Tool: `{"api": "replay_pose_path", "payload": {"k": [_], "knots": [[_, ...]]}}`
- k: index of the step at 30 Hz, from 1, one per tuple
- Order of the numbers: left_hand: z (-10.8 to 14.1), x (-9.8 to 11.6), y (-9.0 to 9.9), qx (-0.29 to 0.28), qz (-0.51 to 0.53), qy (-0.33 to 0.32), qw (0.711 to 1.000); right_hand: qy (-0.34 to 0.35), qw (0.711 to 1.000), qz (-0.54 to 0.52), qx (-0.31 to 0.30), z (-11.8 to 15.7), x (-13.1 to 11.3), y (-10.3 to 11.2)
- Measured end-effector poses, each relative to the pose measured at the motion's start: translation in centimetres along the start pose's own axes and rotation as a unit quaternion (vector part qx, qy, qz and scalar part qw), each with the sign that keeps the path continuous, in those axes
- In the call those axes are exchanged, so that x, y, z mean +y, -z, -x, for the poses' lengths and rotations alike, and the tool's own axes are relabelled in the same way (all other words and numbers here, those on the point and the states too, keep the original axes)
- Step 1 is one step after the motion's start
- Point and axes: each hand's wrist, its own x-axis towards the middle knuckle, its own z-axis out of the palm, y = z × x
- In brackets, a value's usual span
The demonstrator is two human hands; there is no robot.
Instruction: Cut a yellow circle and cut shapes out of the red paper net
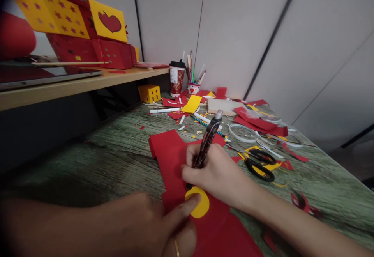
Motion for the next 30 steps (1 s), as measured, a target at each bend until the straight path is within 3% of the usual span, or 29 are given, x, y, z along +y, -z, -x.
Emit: {"api": "replay_pose_path", "payload": {"k": [10,15,30], "knots": [[-0.3,-0.2,0.1,-0.024,0.005,-0.003,1.000,0.003,1.000,0.013,0.005,0.1,0.2,0.2],[-0.2,-0.2,0.0,0.002,0.004,-0.005,1.000,0.013,0.999,0.028,0.015,0.1,0.2,0.5],[-0.1,-0.3,-0.2,-0.007,0.001,-0.013,1.000,-0.012,0.998,0.013,0.057,0.4,1.2,1.1]]}}
